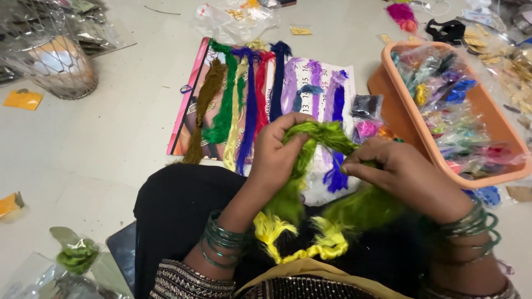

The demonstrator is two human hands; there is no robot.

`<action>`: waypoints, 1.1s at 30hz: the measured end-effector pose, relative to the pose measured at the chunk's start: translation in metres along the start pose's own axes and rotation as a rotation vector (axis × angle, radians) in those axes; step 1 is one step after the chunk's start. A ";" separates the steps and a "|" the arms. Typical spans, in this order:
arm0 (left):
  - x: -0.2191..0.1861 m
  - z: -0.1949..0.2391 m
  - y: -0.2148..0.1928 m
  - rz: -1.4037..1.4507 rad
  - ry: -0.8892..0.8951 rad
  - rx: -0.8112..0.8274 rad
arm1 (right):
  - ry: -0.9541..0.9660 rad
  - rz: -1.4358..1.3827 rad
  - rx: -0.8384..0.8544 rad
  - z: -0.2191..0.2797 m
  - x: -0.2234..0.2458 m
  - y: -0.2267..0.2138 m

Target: The person sits on the floor and twists and braids long green synthetic fiber strands together by hand, repeatedly folding, aligning and twisting the fibers over their lap to form a braided strand, with colorful fiber samples laid out on a sheet nearby.

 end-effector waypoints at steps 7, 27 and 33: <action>0.006 -0.005 -0.022 -0.116 -0.003 -0.135 | -0.036 -0.064 0.008 -0.022 -0.010 0.013; 0.097 -0.014 -0.075 0.449 -0.473 -0.217 | -0.038 -0.456 0.121 -0.046 -0.065 0.011; 0.098 -0.015 -0.074 0.017 -0.394 -0.142 | -0.321 -0.312 -0.023 -0.037 -0.028 -0.005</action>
Point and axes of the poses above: each hand's wrist, its own z-axis away from the middle knuckle, its own y-axis out of the palm, x = y × z, the point moved 5 cm from there along -z, towards the middle knuckle, and after that the axes turned 5 degrees about z, right-handed, at the moved point
